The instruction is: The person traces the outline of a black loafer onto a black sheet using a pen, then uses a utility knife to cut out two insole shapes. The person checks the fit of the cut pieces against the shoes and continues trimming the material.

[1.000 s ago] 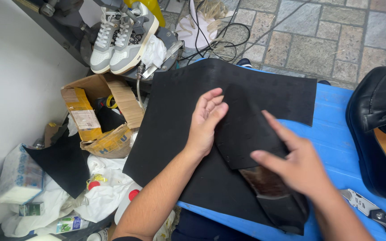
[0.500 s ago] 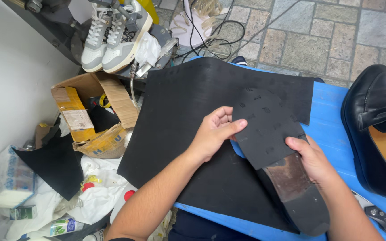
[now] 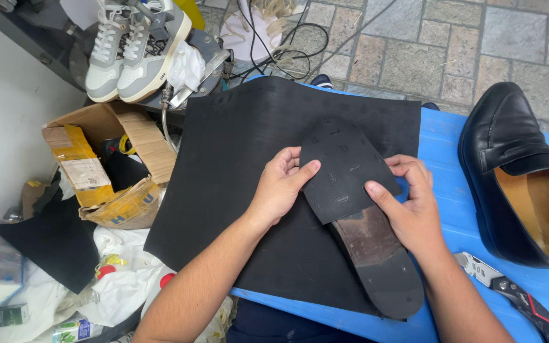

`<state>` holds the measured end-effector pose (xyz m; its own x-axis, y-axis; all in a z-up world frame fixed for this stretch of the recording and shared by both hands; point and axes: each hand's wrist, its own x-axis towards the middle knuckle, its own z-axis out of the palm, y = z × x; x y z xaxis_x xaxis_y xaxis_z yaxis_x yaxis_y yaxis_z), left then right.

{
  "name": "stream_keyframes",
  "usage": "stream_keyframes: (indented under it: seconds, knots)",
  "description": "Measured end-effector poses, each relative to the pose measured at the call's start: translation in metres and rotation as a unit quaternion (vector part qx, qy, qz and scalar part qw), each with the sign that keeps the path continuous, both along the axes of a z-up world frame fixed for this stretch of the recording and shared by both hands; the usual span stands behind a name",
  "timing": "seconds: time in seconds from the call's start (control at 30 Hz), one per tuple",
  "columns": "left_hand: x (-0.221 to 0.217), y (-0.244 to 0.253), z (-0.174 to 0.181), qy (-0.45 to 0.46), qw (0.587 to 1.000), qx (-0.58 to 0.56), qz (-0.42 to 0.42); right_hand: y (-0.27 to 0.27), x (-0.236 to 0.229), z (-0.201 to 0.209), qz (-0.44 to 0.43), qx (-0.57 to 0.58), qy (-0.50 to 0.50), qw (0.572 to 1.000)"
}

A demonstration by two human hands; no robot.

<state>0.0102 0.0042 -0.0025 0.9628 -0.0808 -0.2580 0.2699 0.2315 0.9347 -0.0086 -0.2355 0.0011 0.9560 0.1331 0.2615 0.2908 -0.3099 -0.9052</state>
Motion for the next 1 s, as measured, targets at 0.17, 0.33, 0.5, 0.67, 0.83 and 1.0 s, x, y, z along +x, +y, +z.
stream_keyframes:
  seconds: [0.17,0.33,0.5,0.67,0.83,1.0]
  knots:
    - [0.003,-0.004,0.002,-0.013,1.000,0.027,0.009,-0.001,0.009,-0.007,-0.002,0.180,0.112,0.977]
    - [0.004,-0.004,0.002,-0.014,0.999,0.048,0.010,-0.001,0.011,-0.014,-0.009,0.155,0.111,0.982]
    - [0.003,-0.006,0.002,-0.023,0.995,0.095,0.012,-0.002,0.009,-0.015,-0.006,0.168,0.122,0.978]
    - [0.000,-0.005,0.004,-0.037,0.999,0.039,0.012,-0.003,0.008,-0.015,0.016,0.184,0.104,0.977]
    - [-0.007,-0.005,0.013,-0.072,0.997,0.015,0.003,-0.004,0.008,-0.017,0.018,0.198,0.110,0.974]
    - [-0.017,-0.008,0.024,-0.074,0.994,0.072,-0.043,-0.004,0.008,-0.018,0.022,0.207,0.105,0.972]
